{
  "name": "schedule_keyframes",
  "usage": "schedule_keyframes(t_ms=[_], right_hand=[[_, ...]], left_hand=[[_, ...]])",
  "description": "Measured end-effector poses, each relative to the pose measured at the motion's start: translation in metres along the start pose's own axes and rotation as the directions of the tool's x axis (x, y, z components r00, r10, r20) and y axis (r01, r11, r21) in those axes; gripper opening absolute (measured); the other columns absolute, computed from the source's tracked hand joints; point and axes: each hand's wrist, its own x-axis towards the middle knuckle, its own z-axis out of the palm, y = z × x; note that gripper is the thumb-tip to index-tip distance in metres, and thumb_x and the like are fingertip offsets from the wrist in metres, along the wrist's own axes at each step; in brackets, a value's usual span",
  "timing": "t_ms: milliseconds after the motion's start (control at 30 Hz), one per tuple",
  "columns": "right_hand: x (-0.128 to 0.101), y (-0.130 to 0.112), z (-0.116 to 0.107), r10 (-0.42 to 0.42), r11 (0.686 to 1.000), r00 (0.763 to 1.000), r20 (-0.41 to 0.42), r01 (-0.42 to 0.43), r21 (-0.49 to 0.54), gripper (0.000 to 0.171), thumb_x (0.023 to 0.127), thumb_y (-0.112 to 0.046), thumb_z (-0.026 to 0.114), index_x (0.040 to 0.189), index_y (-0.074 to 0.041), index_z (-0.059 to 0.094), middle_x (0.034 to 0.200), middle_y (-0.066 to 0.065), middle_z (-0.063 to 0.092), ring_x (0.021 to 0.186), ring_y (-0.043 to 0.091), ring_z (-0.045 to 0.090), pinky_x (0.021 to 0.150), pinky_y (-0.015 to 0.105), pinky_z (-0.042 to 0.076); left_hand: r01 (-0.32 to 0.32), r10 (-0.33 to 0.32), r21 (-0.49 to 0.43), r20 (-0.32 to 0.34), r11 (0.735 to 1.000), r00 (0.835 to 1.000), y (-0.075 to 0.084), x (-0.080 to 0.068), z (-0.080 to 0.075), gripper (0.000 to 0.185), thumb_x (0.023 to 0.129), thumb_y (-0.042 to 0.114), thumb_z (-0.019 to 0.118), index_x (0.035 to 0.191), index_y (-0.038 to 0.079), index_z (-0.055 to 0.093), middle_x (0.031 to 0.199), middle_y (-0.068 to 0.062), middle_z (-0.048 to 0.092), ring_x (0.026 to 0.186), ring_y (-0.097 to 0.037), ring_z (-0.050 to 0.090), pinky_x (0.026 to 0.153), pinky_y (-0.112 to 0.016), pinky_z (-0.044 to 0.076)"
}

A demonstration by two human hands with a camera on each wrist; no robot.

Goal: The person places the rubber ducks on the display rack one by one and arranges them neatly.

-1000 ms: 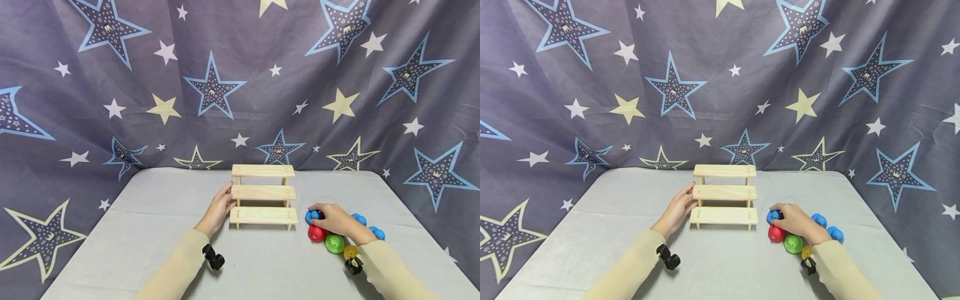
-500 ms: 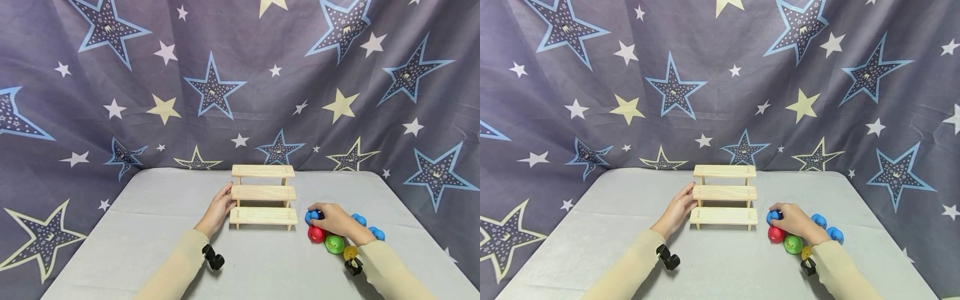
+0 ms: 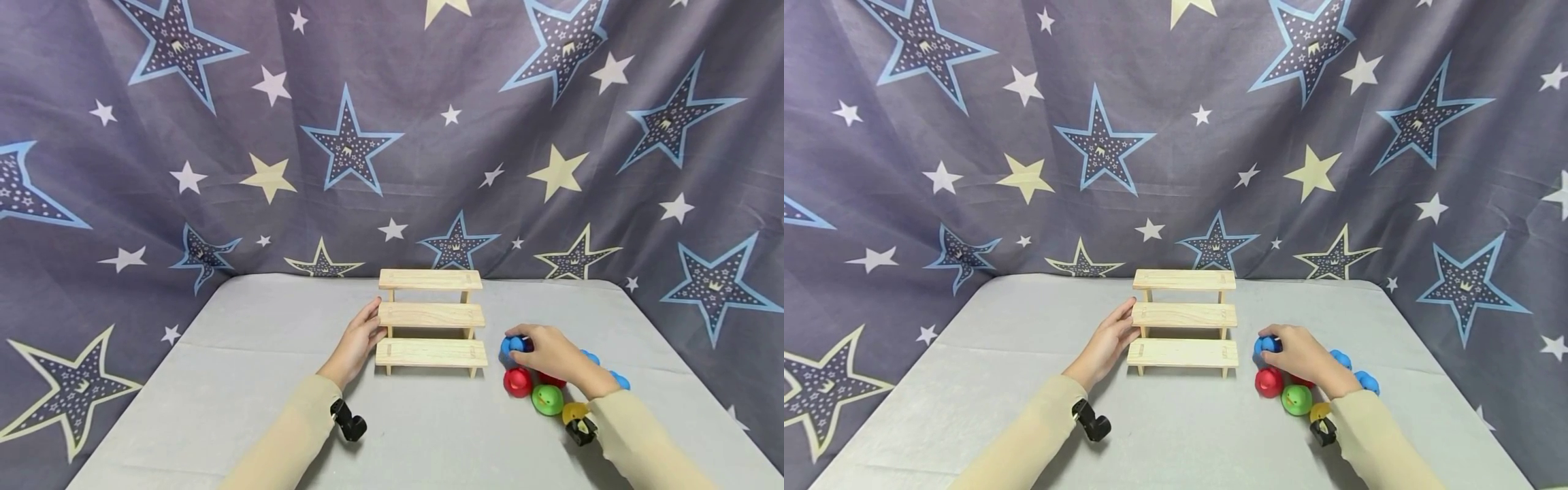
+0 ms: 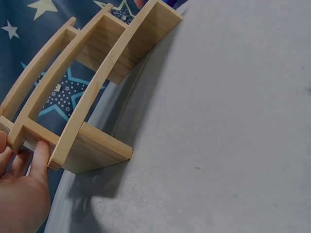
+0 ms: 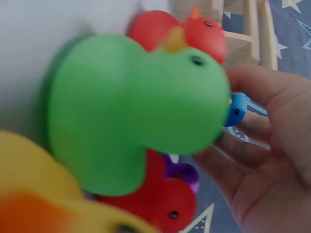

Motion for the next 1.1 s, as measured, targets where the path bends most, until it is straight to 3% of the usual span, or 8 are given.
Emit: schedule_keyframes(t_ms=[367,833,1100], right_hand=[[0.003,-0.008,-0.022,-0.061,0.998,0.993,-0.099,0.061,-0.006,0.038,0.087,-0.016,0.076,0.119,0.004,0.068,0.108,0.017,0.07,0.09,0.028,0.068,0.082,0.05,0.061],[0.011,-0.023,-0.039,-0.047,0.999,0.992,-0.121,0.047,-0.004,0.043,0.088,-0.018,0.076,0.125,0.002,0.066,0.112,0.017,0.07,0.096,0.03,0.069,0.085,0.051,0.06],[0.019,-0.036,-0.041,-0.126,0.992,0.977,-0.172,0.124,-0.021,0.039,0.088,-0.015,0.075,0.123,0.001,0.068,0.109,0.013,0.072,0.093,0.026,0.069,0.084,0.049,0.06]], left_hand=[[-0.011,0.011,0.019,-0.006,1.0,1.0,0.0,-0.003,0.0,0.053,0.106,0.009,0.034,0.158,0.004,0.023,0.158,-0.021,0.026,0.143,-0.037,0.032,0.118,-0.045,0.032],[0.005,-0.005,0.007,-0.018,1.0,1.0,0.0,-0.001,0.001,0.053,0.106,0.009,0.035,0.158,0.004,0.023,0.16,-0.02,0.026,0.144,-0.035,0.032,0.119,-0.043,0.032],[0.002,-0.002,-0.012,-0.014,1.0,1.0,0.0,0.001,0.002,0.054,0.106,0.007,0.034,0.158,0.002,0.022,0.16,-0.021,0.024,0.145,-0.036,0.031,0.119,-0.044,0.03]])
